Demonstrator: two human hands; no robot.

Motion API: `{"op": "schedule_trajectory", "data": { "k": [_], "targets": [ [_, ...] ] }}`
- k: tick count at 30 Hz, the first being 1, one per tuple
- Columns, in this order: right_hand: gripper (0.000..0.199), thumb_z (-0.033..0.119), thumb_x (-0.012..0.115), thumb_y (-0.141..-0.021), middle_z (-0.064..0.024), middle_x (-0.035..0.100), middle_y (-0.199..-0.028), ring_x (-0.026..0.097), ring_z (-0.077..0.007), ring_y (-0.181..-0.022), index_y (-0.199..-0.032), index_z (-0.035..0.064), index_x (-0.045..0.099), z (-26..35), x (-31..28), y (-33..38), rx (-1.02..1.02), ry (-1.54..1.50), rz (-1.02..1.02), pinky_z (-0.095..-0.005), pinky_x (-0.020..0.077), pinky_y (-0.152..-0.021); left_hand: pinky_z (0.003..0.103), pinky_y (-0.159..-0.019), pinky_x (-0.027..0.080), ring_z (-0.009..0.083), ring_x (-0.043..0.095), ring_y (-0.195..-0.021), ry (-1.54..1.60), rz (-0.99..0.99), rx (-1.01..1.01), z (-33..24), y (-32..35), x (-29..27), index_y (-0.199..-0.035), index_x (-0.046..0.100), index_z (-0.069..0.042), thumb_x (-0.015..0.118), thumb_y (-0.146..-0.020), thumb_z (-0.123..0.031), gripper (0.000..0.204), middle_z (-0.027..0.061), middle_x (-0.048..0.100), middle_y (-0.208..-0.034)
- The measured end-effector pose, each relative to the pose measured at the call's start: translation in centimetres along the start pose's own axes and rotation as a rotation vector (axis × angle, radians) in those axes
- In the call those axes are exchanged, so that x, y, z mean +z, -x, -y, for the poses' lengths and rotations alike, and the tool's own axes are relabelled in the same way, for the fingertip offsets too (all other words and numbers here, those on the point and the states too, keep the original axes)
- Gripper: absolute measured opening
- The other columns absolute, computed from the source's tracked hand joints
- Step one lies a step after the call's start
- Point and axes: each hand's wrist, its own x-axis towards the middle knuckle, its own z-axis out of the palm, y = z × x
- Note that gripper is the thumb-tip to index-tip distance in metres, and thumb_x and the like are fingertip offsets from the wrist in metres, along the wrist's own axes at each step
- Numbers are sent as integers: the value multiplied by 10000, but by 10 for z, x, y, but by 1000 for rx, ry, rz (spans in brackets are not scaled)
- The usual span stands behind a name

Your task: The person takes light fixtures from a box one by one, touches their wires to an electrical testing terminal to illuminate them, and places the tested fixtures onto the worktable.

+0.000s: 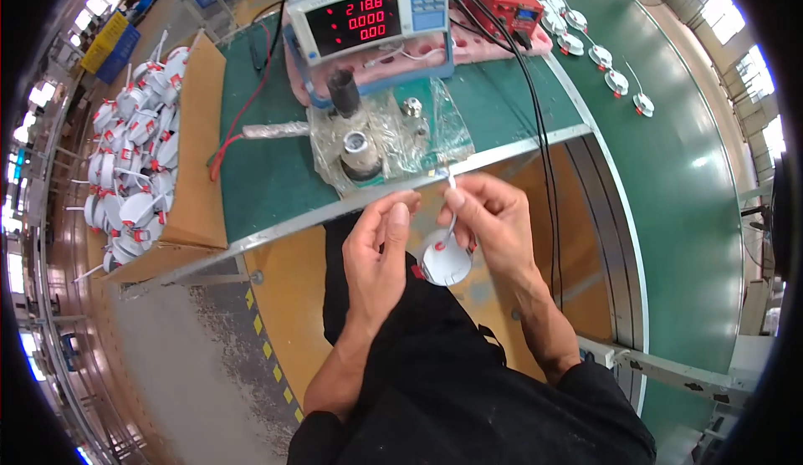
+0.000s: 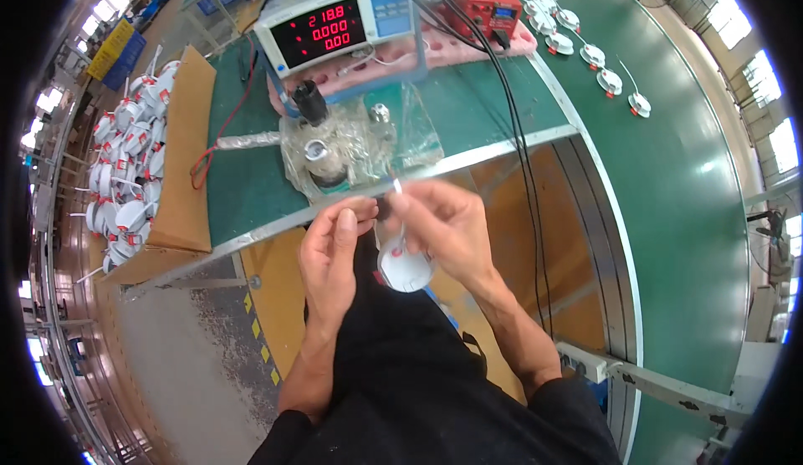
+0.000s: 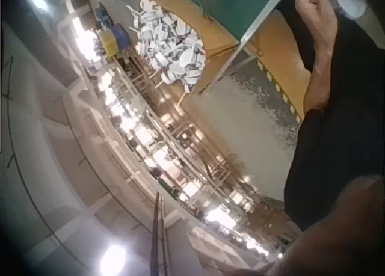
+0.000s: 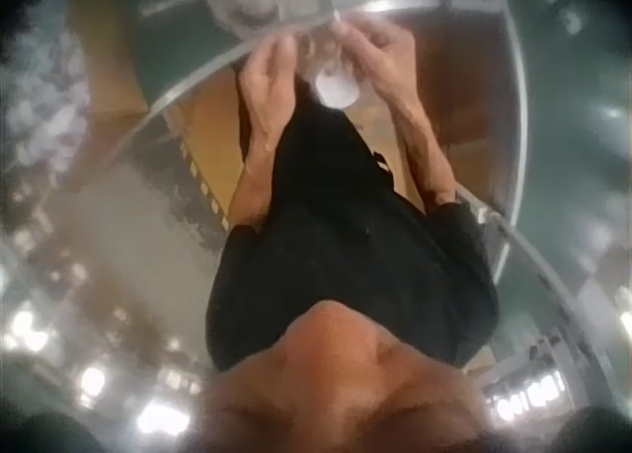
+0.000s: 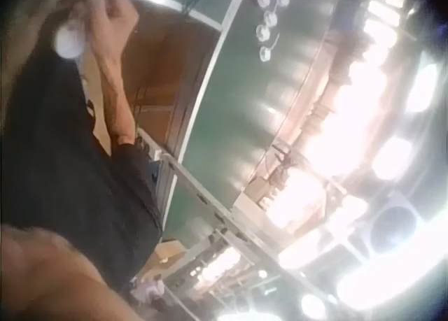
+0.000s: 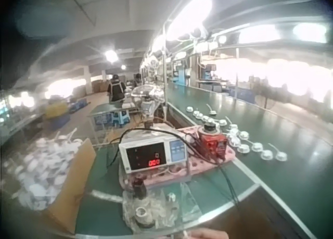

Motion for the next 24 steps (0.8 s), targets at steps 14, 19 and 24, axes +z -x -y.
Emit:
{"op": "schedule_trajectory", "data": {
  "k": [14,19,24],
  "targets": [
    [252,273,584,-1016,1,632,-720,448,2,-481,-967,34,648,-6,-15,-37,99,-90,-52,-155,328,-421,443,-880,605,331,651,-1128,707,553,-695,35,-4,16,-1447,364,-71,644,-915,-32,602,131,586,-1264],
    [290,289,583,-1002,21,596,-662,439,-5,-526,-857,48,655,0,-30,-72,60,312,-26,-181,309,-468,444,-901,601,328,650,-1129,683,515,-656,39,-25,37,-1385,426,-39,638,-909,-11,522,132,592,-1246],
    [384,323,578,-951,-5,478,-593,414,-99,-585,-758,-9,570,-11,-40,-119,-65,678,110,-300,333,-521,427,-912,586,341,626,-1171,633,462,-593,43,-45,38,-1353,474,-29,618,-930,-39,447,132,576,-1301]
  ]
}}
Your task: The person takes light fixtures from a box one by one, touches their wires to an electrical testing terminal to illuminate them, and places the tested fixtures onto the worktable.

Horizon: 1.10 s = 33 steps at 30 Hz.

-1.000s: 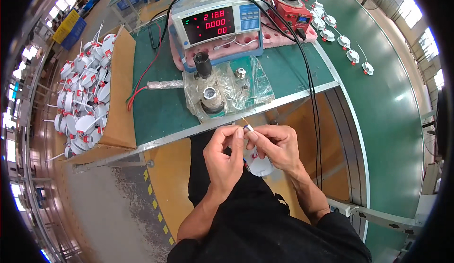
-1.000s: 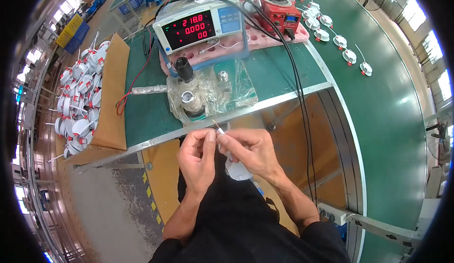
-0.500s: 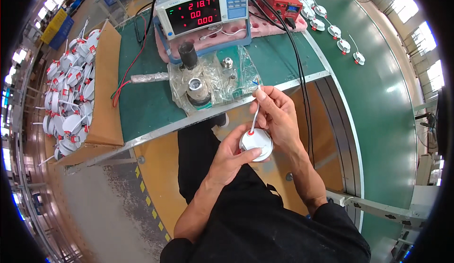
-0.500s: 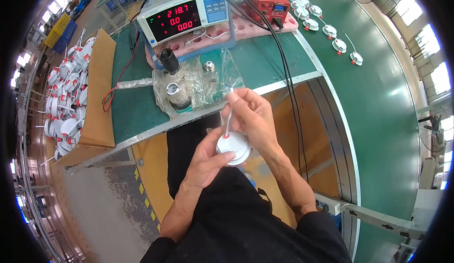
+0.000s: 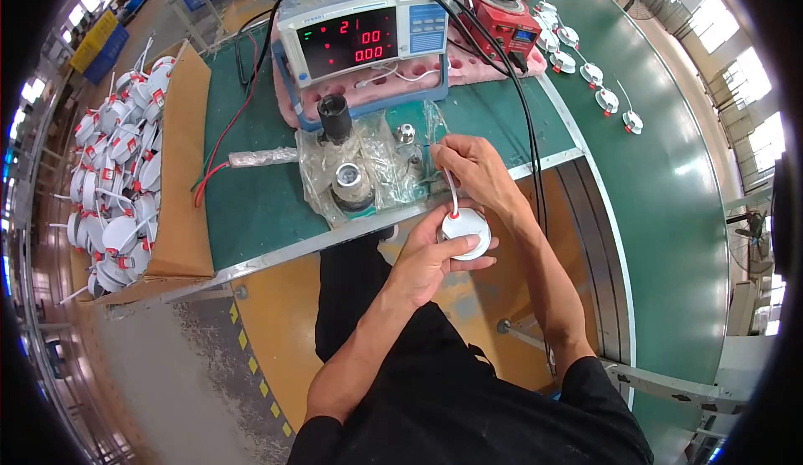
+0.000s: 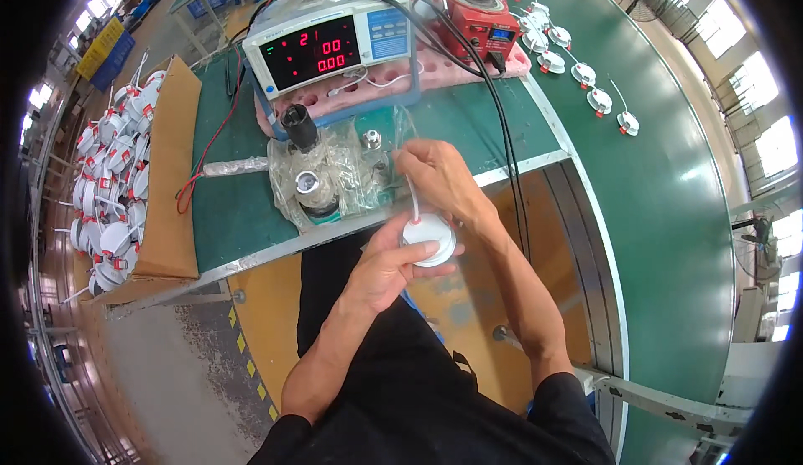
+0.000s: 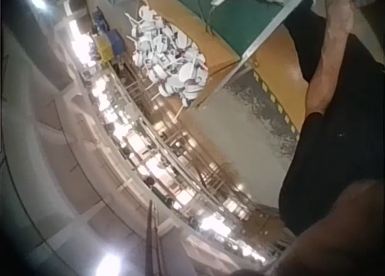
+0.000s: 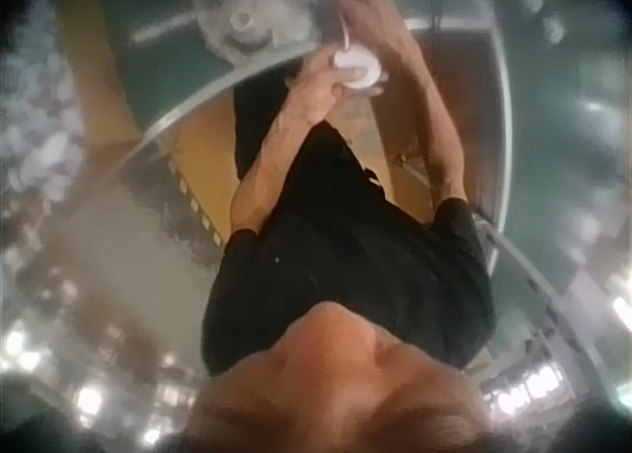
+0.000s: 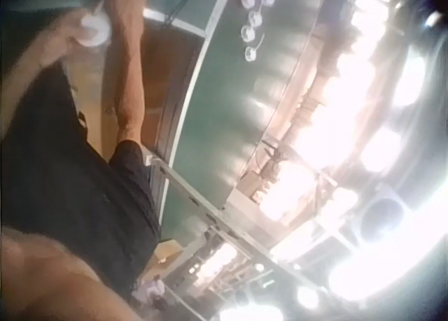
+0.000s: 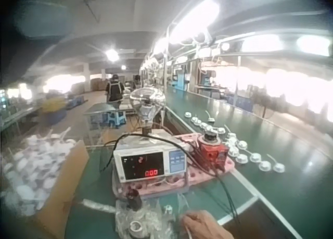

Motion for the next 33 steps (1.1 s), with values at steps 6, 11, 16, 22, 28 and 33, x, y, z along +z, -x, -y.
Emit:
{"op": "schedule_trajectory", "data": {
  "k": [6,11,16,22,28,33],
  "targets": [
    [317,252,546,-873,-229,562,-705,543,-325,-653,-846,-54,624,19,-3,-12,-1,186,59,-442,451,-671,432,-909,581,339,623,-1177,-9,9,16,-9,-4,2,-1369,472,-55,626,-919,-38,476,120,569,-1309],
    [307,253,551,-879,-178,522,-662,501,-293,-630,-822,-43,612,12,-2,-20,-91,253,81,-431,425,-623,433,-924,567,335,617,-1186,17,17,19,-14,-4,5,-1377,466,-49,633,-911,-48,495,112,574,-1284],
    [299,257,548,-843,-259,607,-762,584,-433,-732,-836,-25,650,16,2,-21,-57,299,93,-491,465,-720,444,-946,549,336,612,-1187,-2,14,26,-12,-5,-1,-1382,461,-44,656,-889,-79,532,120,577,-1270],
    [306,235,556,-884,-118,457,-573,446,-188,-540,-790,-55,580,5,2,-23,-119,269,60,-384,406,-542,452,-969,537,353,595,-1215,81,73,-18,-17,-4,-4,-1394,455,-49,656,-880,-65,552,127,575,-1299],
    [304,238,556,-876,-135,483,-581,462,-213,-537,-795,-53,599,6,4,-23,-171,304,50,-398,416,-553,452,-983,531,361,580,-1241,78,71,-31,-16,-5,-6,-1400,452,-50,661,-879,-70,562,124,573,-1312],
    [310,278,556,-837,-244,634,-783,604,-439,-753,-810,-9,669,13,3,-20,-106,338,53,-492,478,-723,452,-941,562,362,608,-1194,78,57,-32,-18,-5,-2,-1370,461,-50,669,-875,-52,537,124,579,-1276]
  ]
}}
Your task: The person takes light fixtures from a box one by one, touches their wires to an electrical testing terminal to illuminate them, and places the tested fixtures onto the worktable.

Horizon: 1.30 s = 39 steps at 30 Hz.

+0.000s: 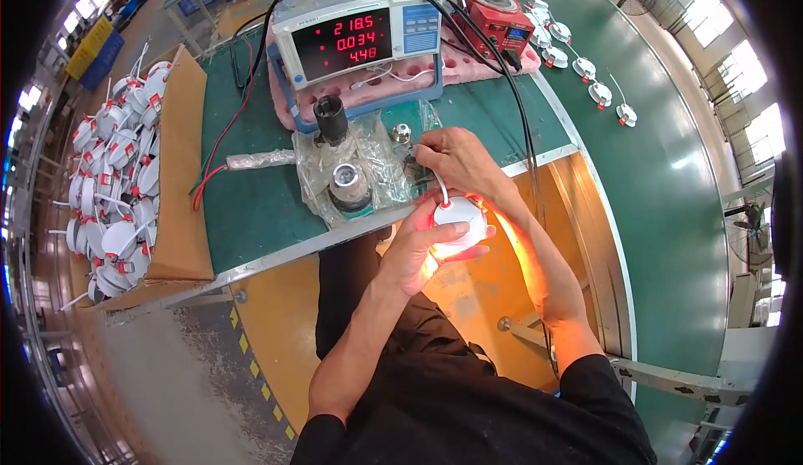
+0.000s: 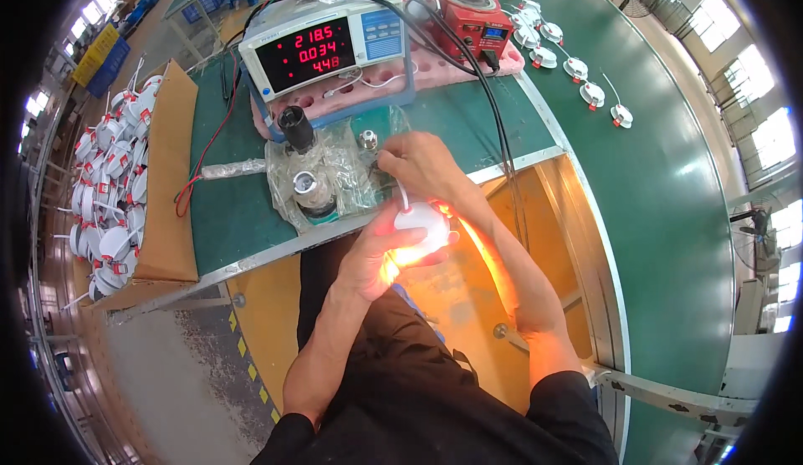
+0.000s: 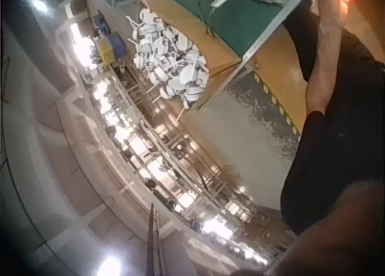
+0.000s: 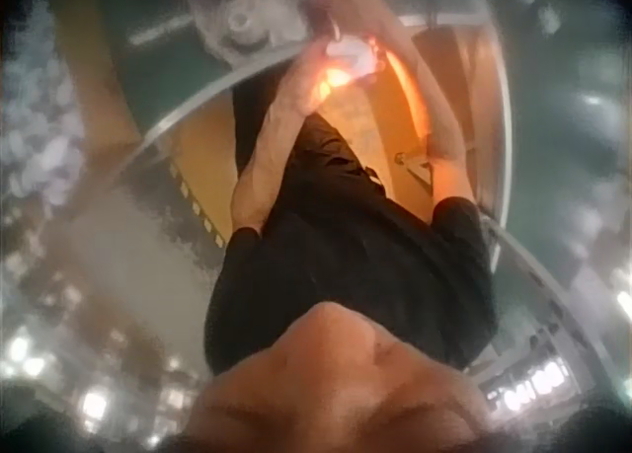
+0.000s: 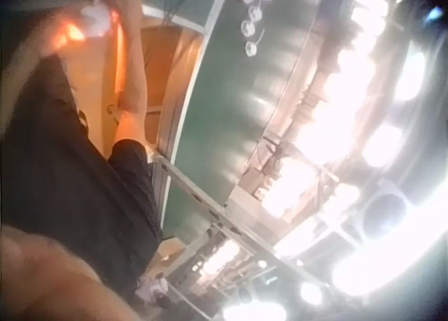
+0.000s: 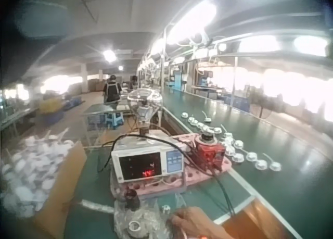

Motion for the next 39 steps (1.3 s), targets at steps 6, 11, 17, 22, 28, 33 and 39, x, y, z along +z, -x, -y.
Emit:
{"op": "schedule_trajectory", "data": {
  "k": [6,11,17,22,28,33,39],
  "targets": [
    [309,248,551,-873,-169,477,-591,465,-265,-535,-797,-49,591,-7,6,0,-30,-46,-44,-416,419,-565,449,-879,606,361,644,-1134,32,-19,-7,2,-1,-3,-1332,473,-52,678,-864,-33,512,121,586,-1231],
    [312,250,548,-874,-174,477,-597,466,-272,-543,-787,-48,583,-4,3,1,-26,-18,-41,-420,419,-570,448,-873,610,363,647,-1130,34,-26,-21,3,-3,-5,-1326,477,-59,672,-863,-30,503,119,585,-1232],
    [309,249,550,-874,-170,486,-599,465,-269,-539,-802,-48,594,-10,6,0,-57,-19,-55,-420,419,-567,414,-931,545,352,613,-1197,-27,0,-22,3,-2,-6,-1390,469,-69,676,-867,-96,563,126,593,-1311],
    [327,287,550,-841,-253,626,-760,603,-444,-740,-806,-17,666,-1,3,1,42,-16,-15,-496,478,-725,421,-930,548,351,611,-1201,-26,-5,-19,4,-3,-7,-1386,473,-64,666,-881,-100,542,124,592,-1313],
    [302,244,553,-872,-143,474,-578,464,-223,-534,-808,-46,610,-7,5,1,-41,-32,-52,-401,420,-551,423,-944,546,354,601,-1216,-32,-6,-26,3,-1,-6,-1386,471,-56,662,-889,-99,534,122,590,-1316],
    [311,253,547,-871,-167,479,-584,458,-267,-530,-784,-41,598,-9,6,0,-51,-1,-62,-416,420,-558,422,-949,542,355,593,-1226,-31,-4,-17,4,-2,-8,-1386,470,-56,660,-890,-92,533,124,586,-1325],
    [310,253,548,-870,-176,485,-587,472,-280,-532,-780,-39,599,-7,5,1,-44,-15,-61,-429,422,-571,428,-961,533,356,586,-1237,-25,1,-26,3,-2,-7,-1391,466,-69,653,-892,-80,533,121,582,-1335]
  ]
}}
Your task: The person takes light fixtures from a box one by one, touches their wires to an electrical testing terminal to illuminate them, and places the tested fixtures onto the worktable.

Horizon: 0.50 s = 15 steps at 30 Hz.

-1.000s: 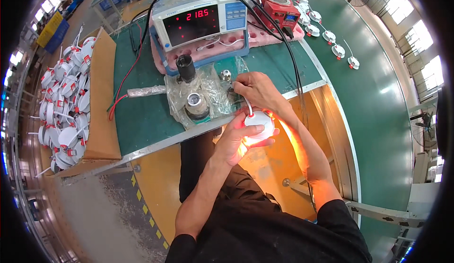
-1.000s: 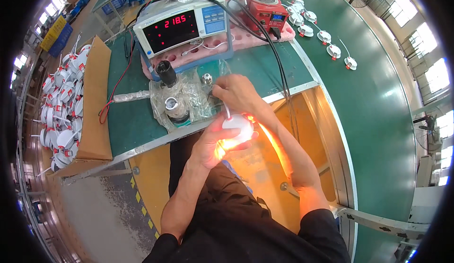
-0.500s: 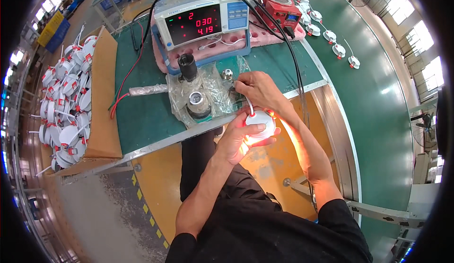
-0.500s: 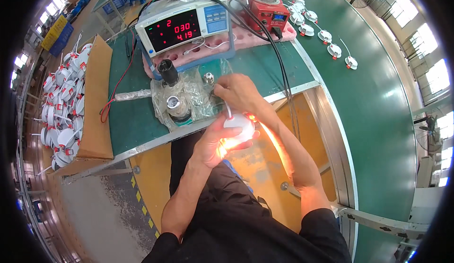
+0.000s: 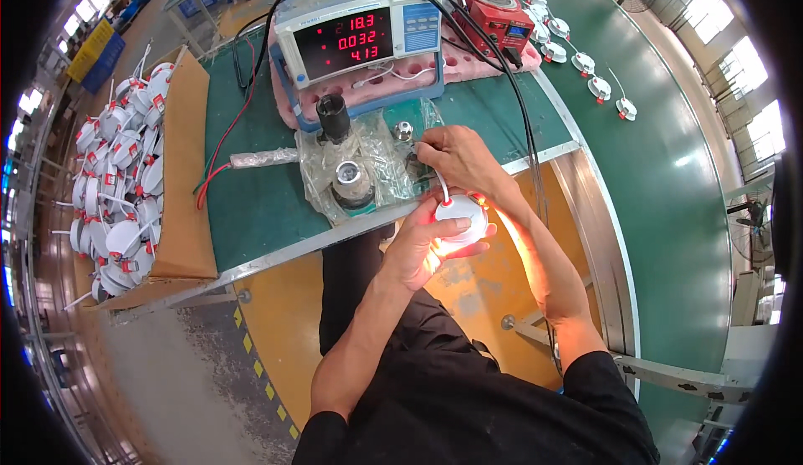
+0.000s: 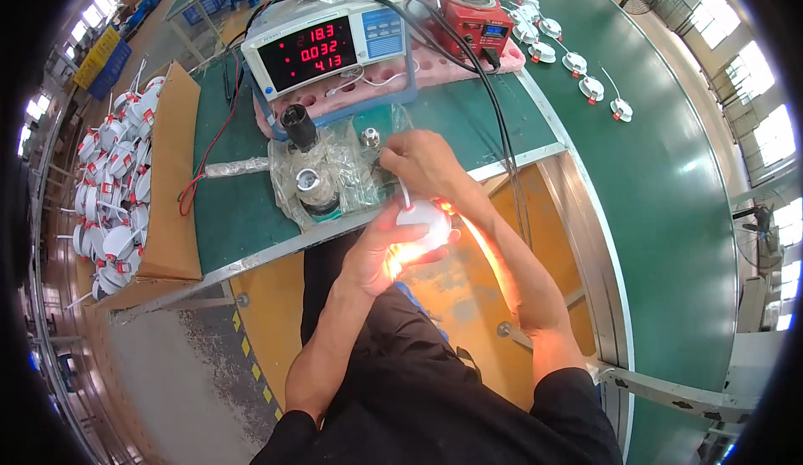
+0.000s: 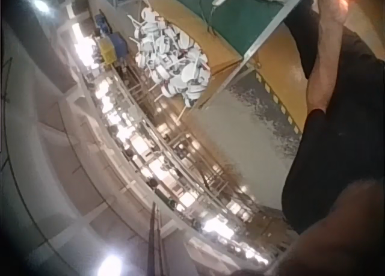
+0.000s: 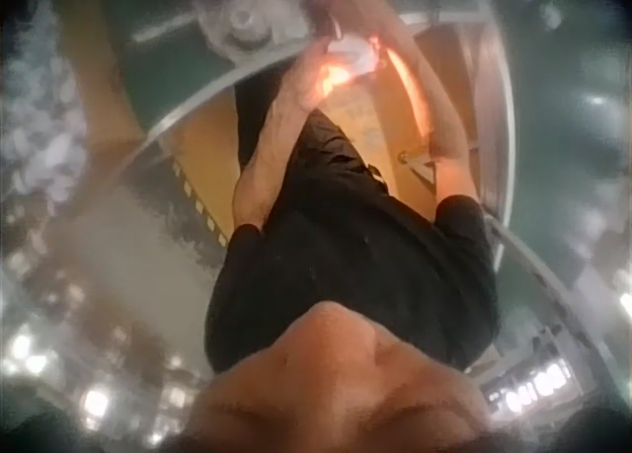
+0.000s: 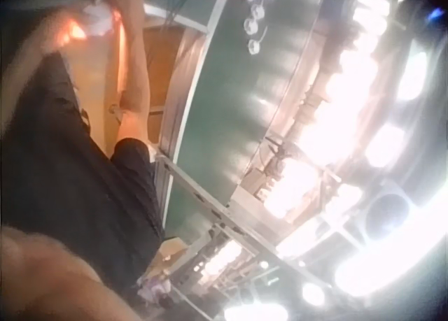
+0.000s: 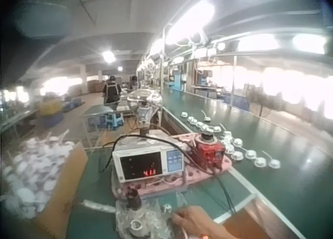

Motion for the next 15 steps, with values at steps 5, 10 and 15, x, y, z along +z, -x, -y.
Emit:
{"op": "schedule_trajectory", "data": {
  "k": [5,10,15],
  "targets": [
    [309,253,548,-871,-174,487,-590,472,-278,-534,-783,-39,601,-1,0,0,-16,13,6,-417,425,-570,430,-961,532,357,585,-1237,-4,0,-1,0,1,0,-1393,466,-75,648,-893,-73,532,121,582,-1335],
    [310,252,553,-869,-172,480,-589,467,-275,-534,-782,-43,593,1,2,0,4,6,-3,-411,421,-567,423,-945,539,357,587,-1234,3,6,1,2,-1,-5,-1396,463,-71,656,-893,-91,539,123,583,-1332],
    [318,255,545,-878,-178,485,-601,472,-279,-543,-783,-45,588,1,-1,1,-21,14,-12,-418,421,-571,399,-885,560,354,617,-1192,-8,-14,-3,2,-3,-1,-1389,472,-67,652,-897,-98,525,123,604,-1305]
  ]
}}
